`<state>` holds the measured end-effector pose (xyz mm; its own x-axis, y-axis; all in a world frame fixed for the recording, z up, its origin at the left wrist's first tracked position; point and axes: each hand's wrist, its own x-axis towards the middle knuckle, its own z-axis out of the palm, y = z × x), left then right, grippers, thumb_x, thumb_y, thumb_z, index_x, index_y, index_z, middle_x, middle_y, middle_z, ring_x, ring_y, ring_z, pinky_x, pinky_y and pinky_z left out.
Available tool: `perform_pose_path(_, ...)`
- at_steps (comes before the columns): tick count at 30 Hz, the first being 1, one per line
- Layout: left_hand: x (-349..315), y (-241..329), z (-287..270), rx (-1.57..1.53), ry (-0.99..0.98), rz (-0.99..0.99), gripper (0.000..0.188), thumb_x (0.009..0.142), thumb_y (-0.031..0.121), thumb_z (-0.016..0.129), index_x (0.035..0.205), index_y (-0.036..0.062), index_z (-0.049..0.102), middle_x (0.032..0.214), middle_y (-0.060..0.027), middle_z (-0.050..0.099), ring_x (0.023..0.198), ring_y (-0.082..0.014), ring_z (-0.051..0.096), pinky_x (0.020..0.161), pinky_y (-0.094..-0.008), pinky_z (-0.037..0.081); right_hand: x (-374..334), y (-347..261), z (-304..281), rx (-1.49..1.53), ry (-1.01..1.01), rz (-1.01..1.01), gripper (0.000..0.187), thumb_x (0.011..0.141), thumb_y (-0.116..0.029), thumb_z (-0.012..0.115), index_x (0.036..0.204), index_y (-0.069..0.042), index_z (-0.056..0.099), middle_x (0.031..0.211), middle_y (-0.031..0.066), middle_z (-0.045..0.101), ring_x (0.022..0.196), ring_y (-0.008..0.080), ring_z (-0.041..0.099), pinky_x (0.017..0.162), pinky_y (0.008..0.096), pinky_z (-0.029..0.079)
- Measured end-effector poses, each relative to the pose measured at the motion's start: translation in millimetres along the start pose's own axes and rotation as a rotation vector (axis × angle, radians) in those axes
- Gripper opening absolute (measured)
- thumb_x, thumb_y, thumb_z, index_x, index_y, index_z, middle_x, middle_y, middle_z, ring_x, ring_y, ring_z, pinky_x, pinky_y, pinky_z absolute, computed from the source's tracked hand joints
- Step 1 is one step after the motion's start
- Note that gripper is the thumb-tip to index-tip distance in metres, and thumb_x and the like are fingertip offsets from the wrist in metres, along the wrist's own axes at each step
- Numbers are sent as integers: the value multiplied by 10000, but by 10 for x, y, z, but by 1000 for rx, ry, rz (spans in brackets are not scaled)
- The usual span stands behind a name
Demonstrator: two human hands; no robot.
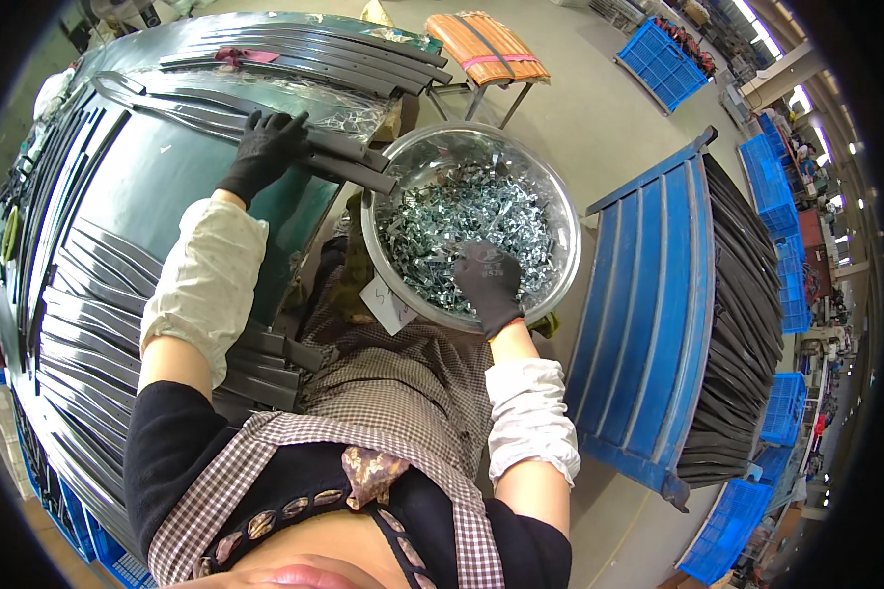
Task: The person repeatedly picks up long, curved metal frame pieces and small fasteners from a metal bowl, then inserts the fasteners into pre-drilled holes along the frame. The person works at a table in a workshop, handling one frame at a time and placing it back on the stack after fastening.
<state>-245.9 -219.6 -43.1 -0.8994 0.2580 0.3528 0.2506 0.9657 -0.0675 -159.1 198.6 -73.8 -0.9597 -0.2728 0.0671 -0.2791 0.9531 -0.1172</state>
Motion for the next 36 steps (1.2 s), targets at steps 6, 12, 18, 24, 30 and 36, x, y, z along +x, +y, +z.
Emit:
perform_pose_path(6, -570, -75, -38, 2, 156, 307, 487, 741, 275, 730, 1201, 152, 628, 1071, -101, 576, 1072, -293, 557, 969, -465, 417, 47, 341, -246, 211, 262, 113, 208, 831, -261, 565, 759, -83, 643, 776, 142, 665, 680, 313, 652, 631, 447, 521)
perform_pose_path(12, -612, 482, -387, -71, 175, 442, 161, 695, 269, 711, 740, 148, 614, 829, -57, 542, 748, -272, 570, 711, -416, 464, -78, 747, -333, 101, 108, 175, 248, 792, -290, 551, 815, -78, 678, 861, 171, 687, 809, 371, 661, 729, 484, 522)
perform_pose_path(18, -465, 873, -1179, -277, 206, 535, 107, 785, 190, 699, 852, 136, 636, 846, -78, 576, 721, -301, 604, 621, -393, 487, -126, 937, -209, 231, -32, 109, 259, 777, -283, 591, 852, -59, 699, 905, 173, 696, 858, 362, 672, 756, 489, 524)
perform_pose_path(24, 215, 81, -3273, 51, 655, 179, 263, 888, 136, 666, 1150, 106, 667, 1014, -132, 683, 936, -303, 661, 786, -346, 530, -88, 1208, -223, 938, -206, 196, 291, 786, -302, 661, 842, -24, 723, 820, 178, 699, 728, 357, 664, 694, 446, 524)
perform_pose_path(30, -204, -2299, -2873, 416, 757, 101, 294, 926, 82, 588, 1211, 99, 659, 1131, -121, 697, 1057, -284, 659, 898, -395, 523, -213, 828, -394, 375, 43, 52, 287, 827, -317, 638, 843, -38, 708, 929, 210, 689, 903, 400, 640, 795, 489, 494)
perform_pose_path(36, -641, -2537, -2777, -956, 844, -660, 332, 918, 225, 609, 1142, -9, 684, 995, -129, 735, 852, -199, 692, 816, -315, 537, -647, 654, -724, 879, -16, 235, 242, 880, -209, 629, 817, 21, 673, 668, 110, 620, 616, 193, 600, 614, 365, 477)
